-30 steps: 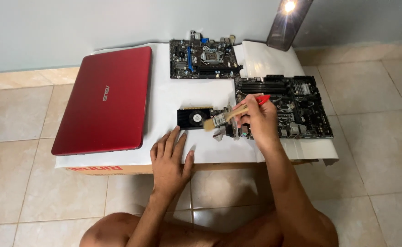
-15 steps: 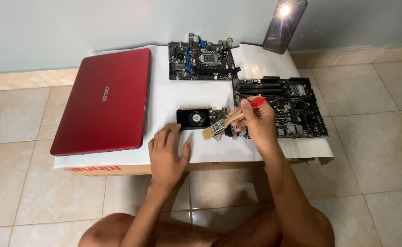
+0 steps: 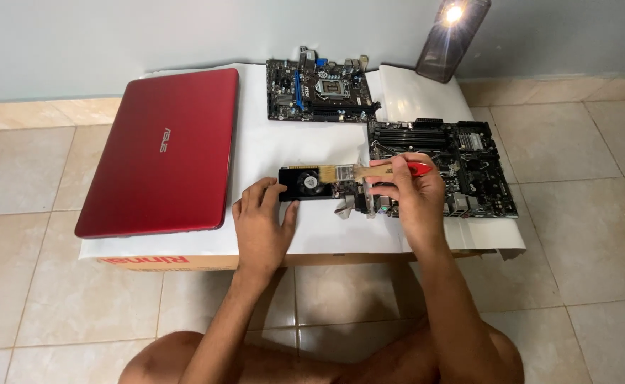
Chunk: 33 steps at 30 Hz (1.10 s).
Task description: Cleaning dust from motherboards and a graphics card using a brush.
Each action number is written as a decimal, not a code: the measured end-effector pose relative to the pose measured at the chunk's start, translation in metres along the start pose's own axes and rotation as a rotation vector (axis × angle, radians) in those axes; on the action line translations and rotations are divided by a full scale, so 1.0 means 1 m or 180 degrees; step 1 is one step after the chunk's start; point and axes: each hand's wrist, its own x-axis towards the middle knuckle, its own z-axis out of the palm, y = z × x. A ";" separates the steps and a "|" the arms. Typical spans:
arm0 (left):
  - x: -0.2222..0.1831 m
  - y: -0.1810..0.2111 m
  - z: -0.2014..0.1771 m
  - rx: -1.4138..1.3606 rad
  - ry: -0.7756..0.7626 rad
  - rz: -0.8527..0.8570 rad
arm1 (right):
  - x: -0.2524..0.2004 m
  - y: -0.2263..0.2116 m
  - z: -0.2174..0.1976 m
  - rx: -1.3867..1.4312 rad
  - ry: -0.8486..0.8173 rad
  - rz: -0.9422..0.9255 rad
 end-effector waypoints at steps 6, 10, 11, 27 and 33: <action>0.016 0.006 -0.012 -0.0354 -0.0427 0.0091 | 0.002 0.003 0.008 -0.0030 -0.0054 0.0073; 0.015 0.003 -0.013 -0.0446 -0.0424 0.0038 | 0.007 0.010 -0.004 0.0088 -0.0080 0.0344; 0.015 0.002 -0.012 -0.0463 -0.0414 0.0052 | 0.006 0.006 -0.004 0.0049 -0.0013 0.0256; 0.016 -0.001 -0.011 -0.0504 -0.0464 -0.0018 | 0.010 0.000 0.000 -0.0296 0.0023 0.0179; 0.015 -0.001 -0.009 -0.0460 -0.0383 0.0033 | 0.010 0.004 0.000 -0.0146 -0.0003 0.0258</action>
